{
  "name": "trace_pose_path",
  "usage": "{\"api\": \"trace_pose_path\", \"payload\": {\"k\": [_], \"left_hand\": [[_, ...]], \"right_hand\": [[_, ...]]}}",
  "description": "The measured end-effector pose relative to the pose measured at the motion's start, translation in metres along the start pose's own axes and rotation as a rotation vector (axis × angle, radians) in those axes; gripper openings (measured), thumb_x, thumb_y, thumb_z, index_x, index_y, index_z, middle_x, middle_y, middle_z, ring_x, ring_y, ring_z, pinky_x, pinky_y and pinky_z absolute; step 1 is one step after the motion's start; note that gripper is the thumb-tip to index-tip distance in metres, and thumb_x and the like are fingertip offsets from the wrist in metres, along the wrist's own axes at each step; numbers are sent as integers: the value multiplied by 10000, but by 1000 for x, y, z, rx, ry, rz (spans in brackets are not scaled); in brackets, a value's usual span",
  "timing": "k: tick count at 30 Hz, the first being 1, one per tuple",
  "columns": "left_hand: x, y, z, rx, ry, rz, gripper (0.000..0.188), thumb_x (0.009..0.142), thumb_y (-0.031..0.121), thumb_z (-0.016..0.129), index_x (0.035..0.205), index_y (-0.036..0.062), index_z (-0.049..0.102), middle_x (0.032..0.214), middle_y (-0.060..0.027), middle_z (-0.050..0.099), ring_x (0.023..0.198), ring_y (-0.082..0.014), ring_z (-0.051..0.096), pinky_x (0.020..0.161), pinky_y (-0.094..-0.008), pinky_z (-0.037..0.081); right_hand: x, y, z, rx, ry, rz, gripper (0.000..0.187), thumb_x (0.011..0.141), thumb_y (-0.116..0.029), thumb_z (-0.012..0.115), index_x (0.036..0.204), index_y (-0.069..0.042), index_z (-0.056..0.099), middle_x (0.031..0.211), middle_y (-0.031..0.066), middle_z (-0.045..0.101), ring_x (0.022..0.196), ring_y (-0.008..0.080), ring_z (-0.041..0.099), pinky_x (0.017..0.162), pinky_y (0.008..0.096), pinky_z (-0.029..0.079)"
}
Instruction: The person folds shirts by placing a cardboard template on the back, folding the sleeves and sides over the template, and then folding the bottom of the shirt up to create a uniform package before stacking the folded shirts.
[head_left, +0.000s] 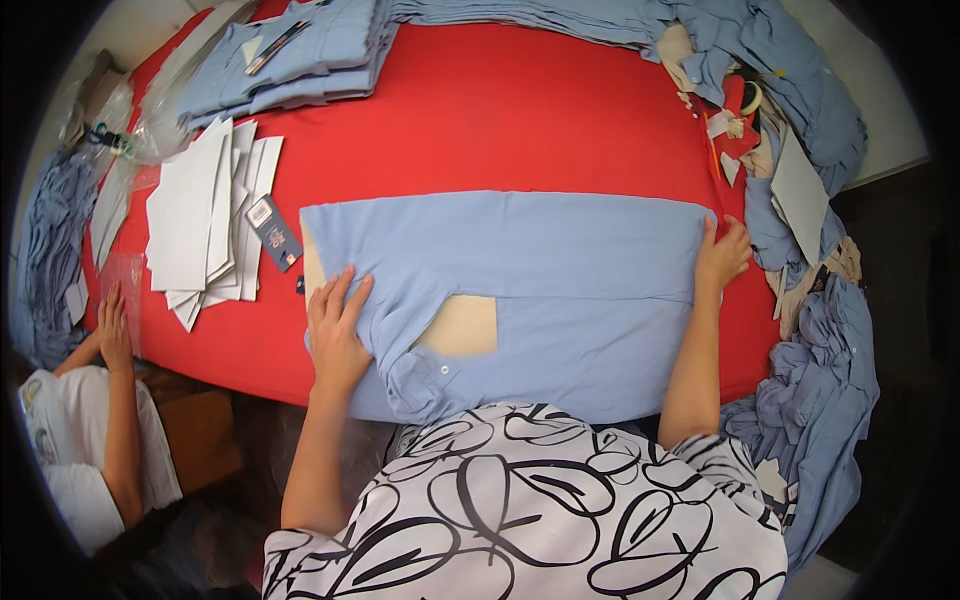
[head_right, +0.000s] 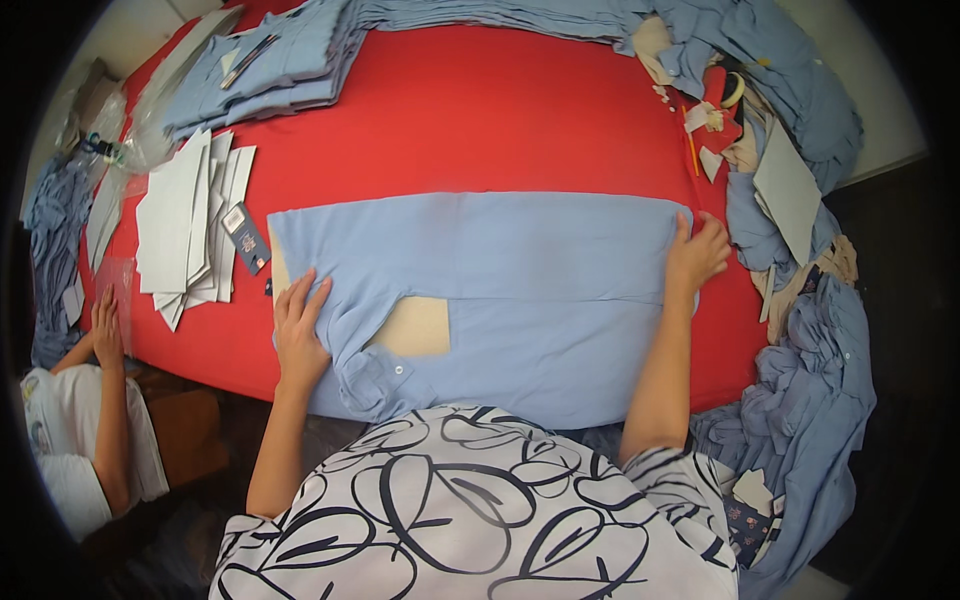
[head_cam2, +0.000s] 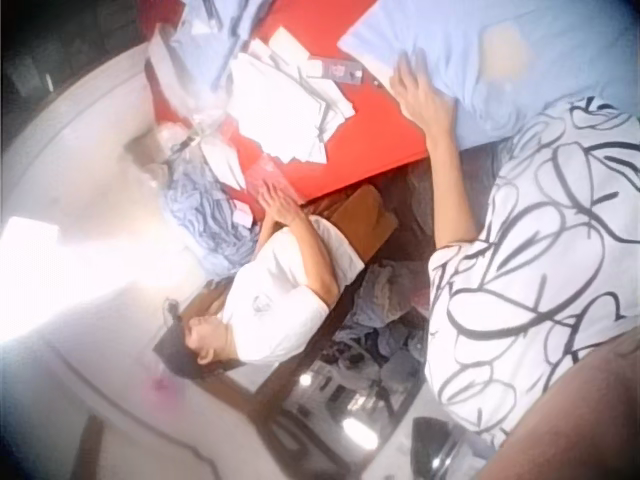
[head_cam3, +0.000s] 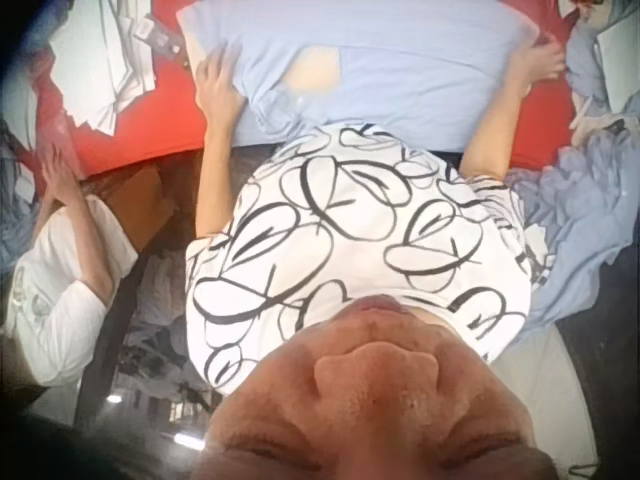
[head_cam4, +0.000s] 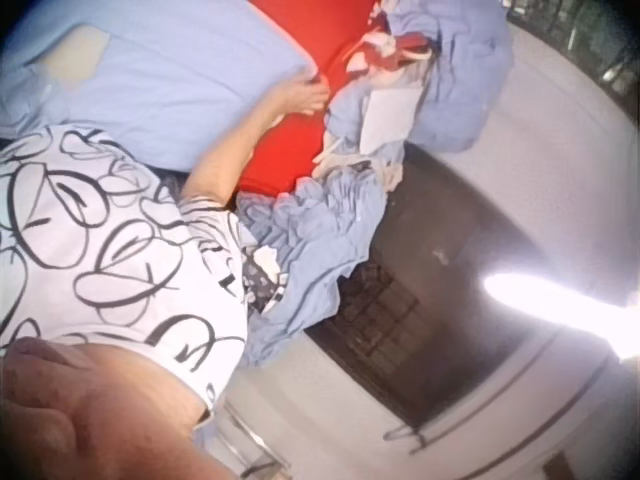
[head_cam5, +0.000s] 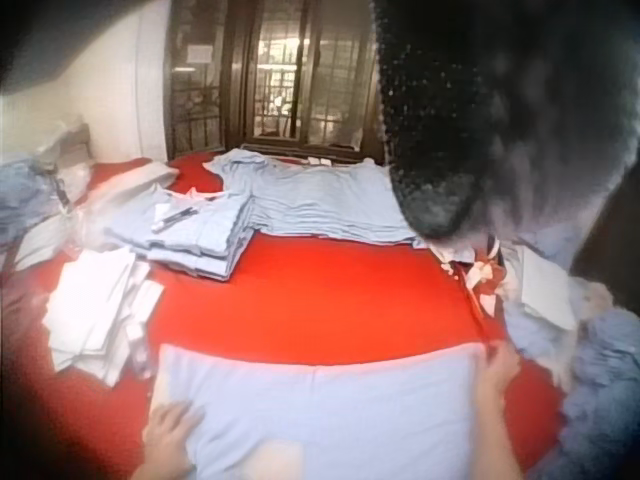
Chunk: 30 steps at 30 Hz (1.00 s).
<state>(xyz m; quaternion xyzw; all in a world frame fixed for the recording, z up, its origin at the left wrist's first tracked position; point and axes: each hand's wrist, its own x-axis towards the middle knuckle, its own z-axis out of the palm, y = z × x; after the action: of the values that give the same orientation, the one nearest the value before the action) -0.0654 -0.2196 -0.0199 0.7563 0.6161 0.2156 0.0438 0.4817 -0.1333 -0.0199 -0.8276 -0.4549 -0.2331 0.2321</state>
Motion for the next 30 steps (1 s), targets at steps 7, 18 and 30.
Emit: {"api": "trace_pose_path", "payload": {"k": [7, 18, 30], "left_hand": [[0, 0, 4, -45, 55, 23, 544, 764, 192, 717, 1300, 157, 633, 1438, -75, 515, 1298, -334, 466, 1118, -506, 320], [-8, -3, 6, -95, 110, 53, 383, 745, 98, 670, 1123, 126, 615, 1367, -76, 521, 1318, -307, 452, 1141, -504, 280], [-12, -8, 8, -77, 131, 75, 678, 654, 463, 849, 1110, 31, 593, 1363, -105, 512, 1313, -301, 438, 1131, -539, 279]], "right_hand": [[-67, 54, -30, -22, -103, -364, 297, 932, -130, 592, 1218, -54, 615, 1318, 137, 567, 1205, 337, 511, 1054, 464, 364], [-223, -211, -198, 699, -1341, -1063, 537, 826, -199, 701, 1338, -118, 560, 1157, 139, 629, 959, 295, 628, 872, 391, 504], [-172, -85, -177, 883, -800, -91, 293, 835, -119, 678, 1121, -67, 640, 983, 78, 626, 859, 196, 593, 755, 349, 489]]}}
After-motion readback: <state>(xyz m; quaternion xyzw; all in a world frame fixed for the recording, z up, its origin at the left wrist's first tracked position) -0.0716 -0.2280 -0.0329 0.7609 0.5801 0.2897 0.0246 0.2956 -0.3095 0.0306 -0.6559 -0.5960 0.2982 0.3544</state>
